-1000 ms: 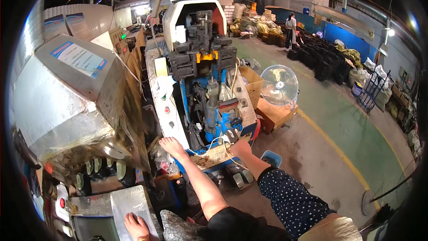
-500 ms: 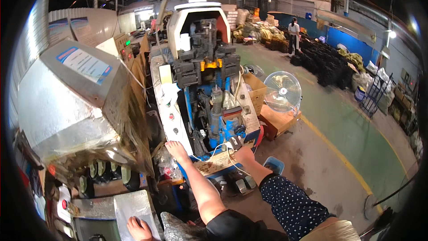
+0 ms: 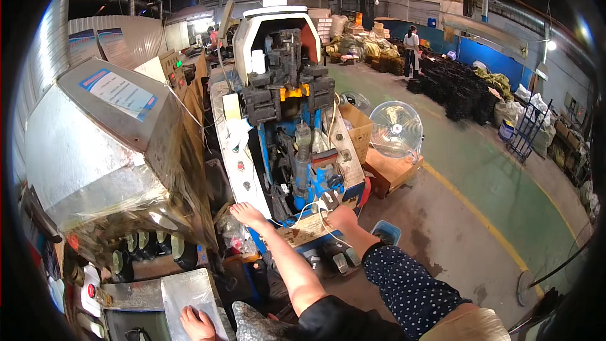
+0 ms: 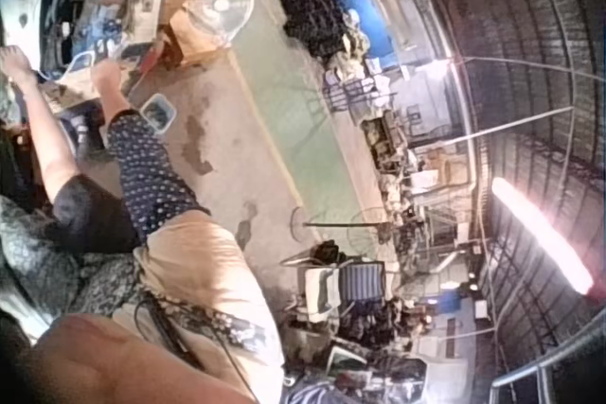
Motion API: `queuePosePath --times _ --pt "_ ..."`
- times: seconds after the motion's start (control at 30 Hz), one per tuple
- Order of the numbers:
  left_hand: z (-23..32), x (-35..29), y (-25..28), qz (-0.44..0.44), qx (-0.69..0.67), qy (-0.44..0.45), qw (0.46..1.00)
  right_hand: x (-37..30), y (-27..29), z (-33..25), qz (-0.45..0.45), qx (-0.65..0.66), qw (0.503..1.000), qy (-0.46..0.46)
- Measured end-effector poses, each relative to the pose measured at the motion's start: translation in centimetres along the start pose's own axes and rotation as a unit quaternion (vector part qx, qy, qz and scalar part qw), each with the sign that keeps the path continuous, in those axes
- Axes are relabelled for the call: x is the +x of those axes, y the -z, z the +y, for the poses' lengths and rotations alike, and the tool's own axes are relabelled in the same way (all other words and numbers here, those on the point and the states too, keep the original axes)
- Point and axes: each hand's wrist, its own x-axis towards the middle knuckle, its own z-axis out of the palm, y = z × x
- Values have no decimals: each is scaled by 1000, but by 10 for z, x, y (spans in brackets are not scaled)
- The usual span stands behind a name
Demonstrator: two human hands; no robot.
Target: Operating industrial machinery and using hand tools to assemble shoe components in a manufacturing environment.
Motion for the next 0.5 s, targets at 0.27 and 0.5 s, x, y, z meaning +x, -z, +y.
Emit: queuePosePath --times 0.27,0.5 --pt "-16 2 -10 23 -42 -36 998 -7 4 -10 22 -3 1000 -5" --pt "-4 -1 5 -18 14 -21 1000 -10 14 -7 -20 23 999 -15"
